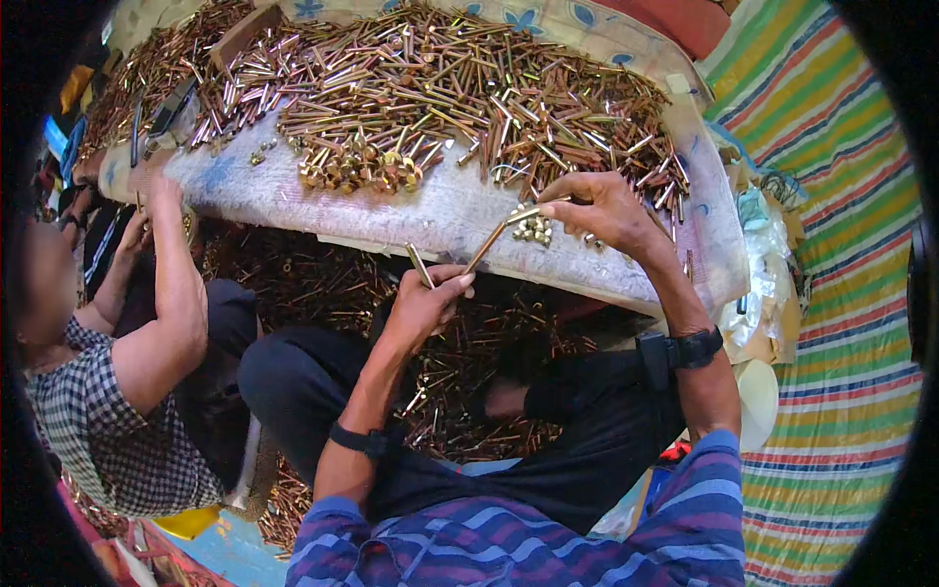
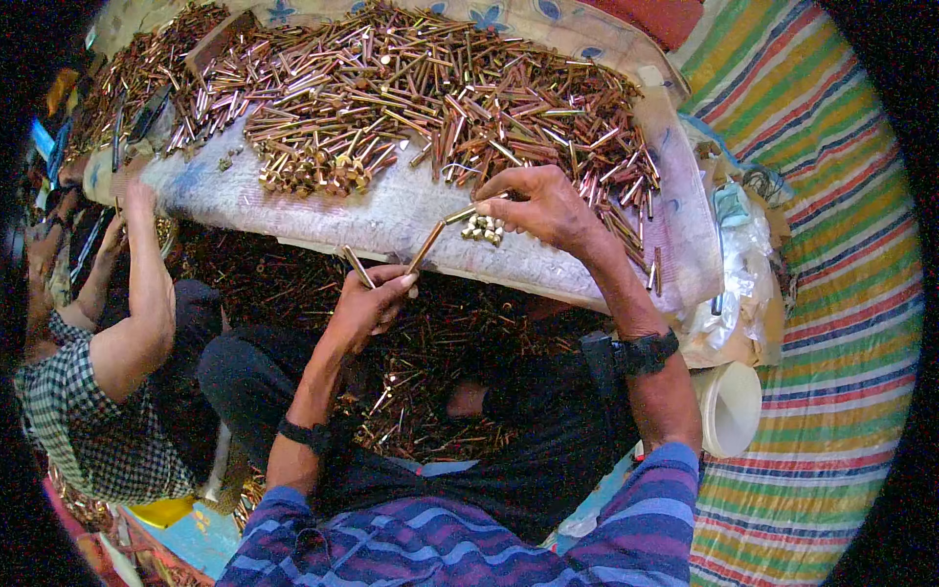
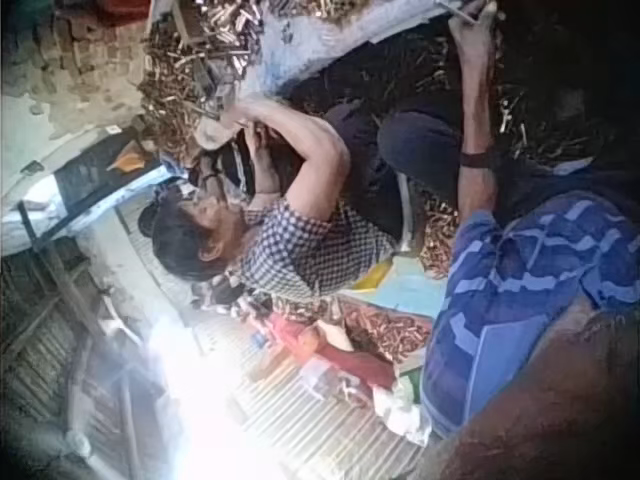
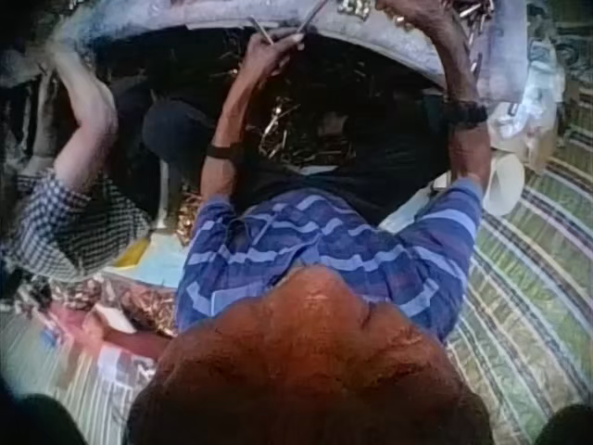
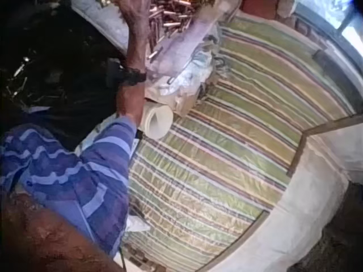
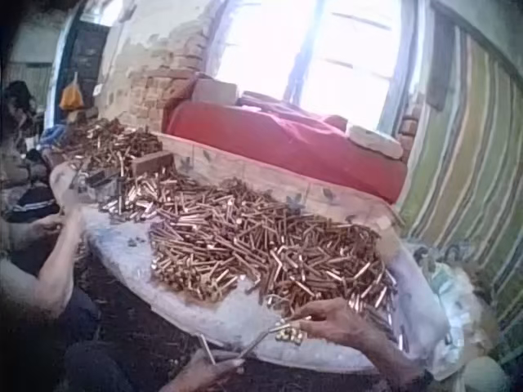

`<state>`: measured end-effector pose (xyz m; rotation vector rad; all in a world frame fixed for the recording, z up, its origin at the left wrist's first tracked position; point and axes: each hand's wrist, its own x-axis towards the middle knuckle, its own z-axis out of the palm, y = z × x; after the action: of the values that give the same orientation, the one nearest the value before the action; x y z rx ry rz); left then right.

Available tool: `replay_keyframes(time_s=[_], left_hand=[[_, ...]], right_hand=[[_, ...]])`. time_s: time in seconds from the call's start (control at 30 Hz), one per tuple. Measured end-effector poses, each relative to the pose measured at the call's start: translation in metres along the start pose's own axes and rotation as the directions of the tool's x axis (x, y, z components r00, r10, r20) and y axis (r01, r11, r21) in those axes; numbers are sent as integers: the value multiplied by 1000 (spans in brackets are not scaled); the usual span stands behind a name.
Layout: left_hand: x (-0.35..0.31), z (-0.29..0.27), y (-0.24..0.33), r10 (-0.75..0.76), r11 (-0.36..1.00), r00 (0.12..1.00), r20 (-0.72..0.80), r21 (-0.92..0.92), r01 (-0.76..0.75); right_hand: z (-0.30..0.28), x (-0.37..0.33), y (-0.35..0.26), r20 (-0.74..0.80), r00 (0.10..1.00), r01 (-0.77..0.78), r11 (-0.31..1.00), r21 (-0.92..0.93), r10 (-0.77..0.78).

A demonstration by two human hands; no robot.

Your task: The person sits on the floor and repeatedly picks up small brass-colored cylindrical rods and round caps from a large pile. They insert the caps onto the ends of the rods by hand and place the assembled units back onto the pile. Another person works nearby on similar parts.

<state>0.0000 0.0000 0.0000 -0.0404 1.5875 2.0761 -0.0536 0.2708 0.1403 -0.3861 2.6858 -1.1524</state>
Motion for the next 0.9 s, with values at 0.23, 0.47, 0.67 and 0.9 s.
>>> replay_keyframes(time_s=[0.23,0.47,0.67,0.9], left_hand=[[-1,2,-3,7,999,1000,-13,52,-6],[-3,2,3,60,986,998,2,155,-59],[-4,0,4,176,925,984,-12,344,-161],[-5,1,4,304,821,953,5,505,-265]], right_hand=[[-7,-6,-3,-22,1000,12,999,-39,-13],[-4,-8,-4,37,998,42,998,36,-43],[-5,-9,-6,52,999,-13,998,57,10],[4,-10,-3,53,998,34,999,30,-36]])
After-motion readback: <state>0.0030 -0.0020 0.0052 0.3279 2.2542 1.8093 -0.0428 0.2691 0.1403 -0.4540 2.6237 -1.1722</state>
